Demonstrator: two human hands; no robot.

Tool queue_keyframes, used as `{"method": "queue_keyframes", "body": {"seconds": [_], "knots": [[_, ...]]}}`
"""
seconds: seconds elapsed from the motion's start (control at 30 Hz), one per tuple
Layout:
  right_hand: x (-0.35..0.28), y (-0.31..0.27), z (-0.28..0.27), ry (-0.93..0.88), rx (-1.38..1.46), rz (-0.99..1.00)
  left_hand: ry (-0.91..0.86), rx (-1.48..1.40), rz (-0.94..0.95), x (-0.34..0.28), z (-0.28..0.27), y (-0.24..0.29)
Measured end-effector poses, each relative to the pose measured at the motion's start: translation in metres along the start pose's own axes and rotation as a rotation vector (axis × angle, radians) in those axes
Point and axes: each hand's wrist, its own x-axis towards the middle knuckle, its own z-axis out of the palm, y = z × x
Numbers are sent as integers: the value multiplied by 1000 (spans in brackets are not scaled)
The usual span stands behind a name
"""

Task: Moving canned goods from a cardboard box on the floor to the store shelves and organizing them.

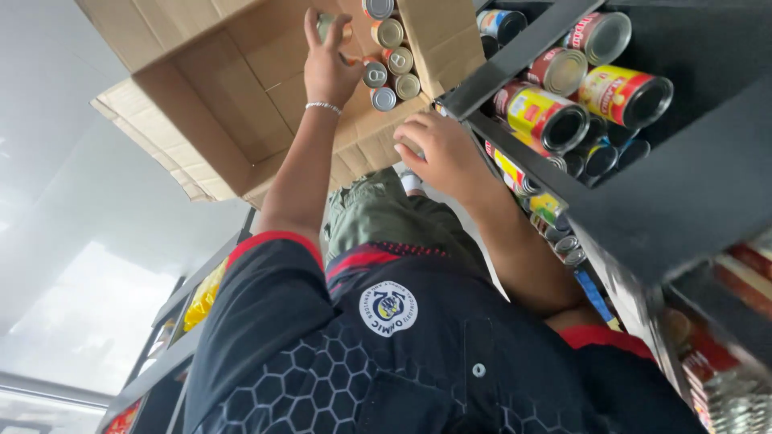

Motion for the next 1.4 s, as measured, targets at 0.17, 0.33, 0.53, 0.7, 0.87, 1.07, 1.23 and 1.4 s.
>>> {"method": "queue_keyframes", "body": {"seconds": [0.17, 0.33, 0.53, 0.7, 0.87, 1.07, 1.23, 1.4], "knots": [[-1, 25, 12, -58, 50, 130, -39, 169, -54, 45, 78, -53], [-10, 35, 13, -121, -5, 248, 26, 11, -101, 43, 115, -65], [-16, 44, 23, -132, -46, 268, -51, -92, -307, 42, 104, -73], [-18, 39, 23, -96, -14, 231, -46, -212, -199, 56, 135, -143], [-26, 44, 29, -97, -34, 166, -242, -637, -836, 65, 75, -62], [-35, 43, 37, -178, -21, 279, -41, -555, -476, 64, 197, -222], [-39, 45, 50, -179, -31, 240, -221, -979, -893, 61, 128, -153], [-39, 45, 57, -140, -7, 203, -222, -860, -951, 57, 141, -144]]}}
